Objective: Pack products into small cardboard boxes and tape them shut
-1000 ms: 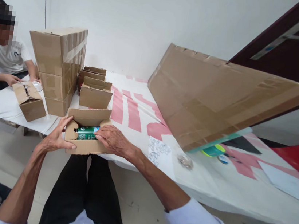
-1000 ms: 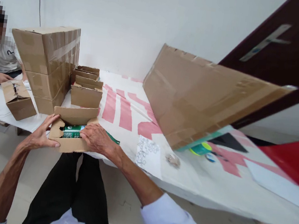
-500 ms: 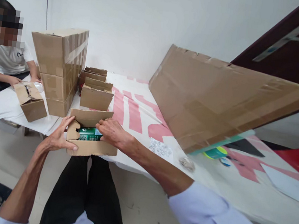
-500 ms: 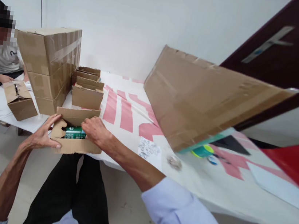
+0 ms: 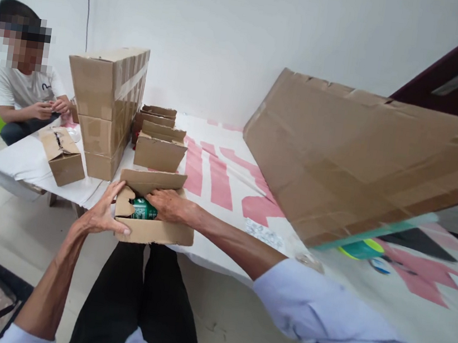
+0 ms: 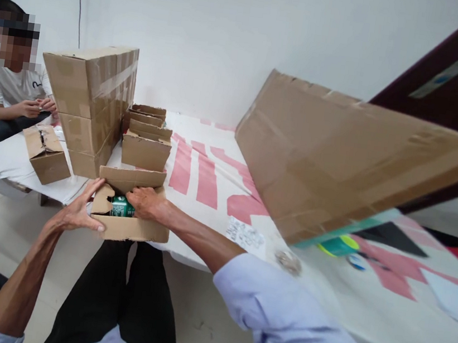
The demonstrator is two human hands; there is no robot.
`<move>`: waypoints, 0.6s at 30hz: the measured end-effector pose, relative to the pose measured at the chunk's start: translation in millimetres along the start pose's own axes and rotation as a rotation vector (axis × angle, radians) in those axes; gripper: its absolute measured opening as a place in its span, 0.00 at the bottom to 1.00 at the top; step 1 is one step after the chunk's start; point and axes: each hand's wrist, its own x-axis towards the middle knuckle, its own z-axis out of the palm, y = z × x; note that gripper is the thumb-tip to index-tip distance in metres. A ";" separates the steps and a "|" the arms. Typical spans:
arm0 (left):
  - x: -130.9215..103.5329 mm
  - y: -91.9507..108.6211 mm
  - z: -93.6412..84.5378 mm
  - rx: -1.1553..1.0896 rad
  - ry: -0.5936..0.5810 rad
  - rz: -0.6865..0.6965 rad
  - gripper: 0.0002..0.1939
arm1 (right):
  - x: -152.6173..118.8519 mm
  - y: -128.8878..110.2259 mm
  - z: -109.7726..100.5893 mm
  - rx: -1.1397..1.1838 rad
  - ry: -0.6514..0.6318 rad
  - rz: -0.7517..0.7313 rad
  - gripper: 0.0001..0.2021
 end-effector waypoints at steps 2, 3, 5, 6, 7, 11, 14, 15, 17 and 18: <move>-0.8 -0.2 0.7 -0.024 0.012 0.002 0.72 | -2.2 3.0 4.4 0.032 0.026 -0.021 0.23; -1.4 -0.3 1.0 -0.032 0.017 0.002 0.71 | -4.1 4.4 6.4 0.057 0.041 -0.025 0.24; -2.5 -0.6 1.3 -0.038 0.026 -0.002 0.70 | -9.8 7.2 9.4 0.108 0.067 -0.016 0.27; -2.7 -0.9 1.3 -0.037 0.031 -0.003 0.70 | -13.2 8.7 10.3 0.132 0.080 -0.005 0.28; -2.6 -1.2 1.2 -0.037 0.035 -0.002 0.70 | -16.8 10.3 10.8 0.155 0.094 0.009 0.30; 3.4 -1.3 0.5 -0.048 0.036 0.013 0.69 | -25.8 16.8 8.1 0.239 0.150 0.026 0.34; 12.3 1.1 0.7 -0.044 0.018 0.016 0.68 | -20.6 18.6 4.3 0.264 0.102 0.027 0.29; 15.1 2.1 1.0 -0.044 0.009 0.011 0.69 | -16.8 18.3 3.2 0.268 0.073 0.026 0.27; 18.9 3.7 1.7 -0.051 -0.014 0.002 0.71 | -8.1 16.5 1.8 0.261 0.027 0.019 0.26; 19.8 4.2 2.0 -0.058 -0.025 -0.001 0.72 | -4.0 15.3 1.6 0.246 0.016 0.017 0.26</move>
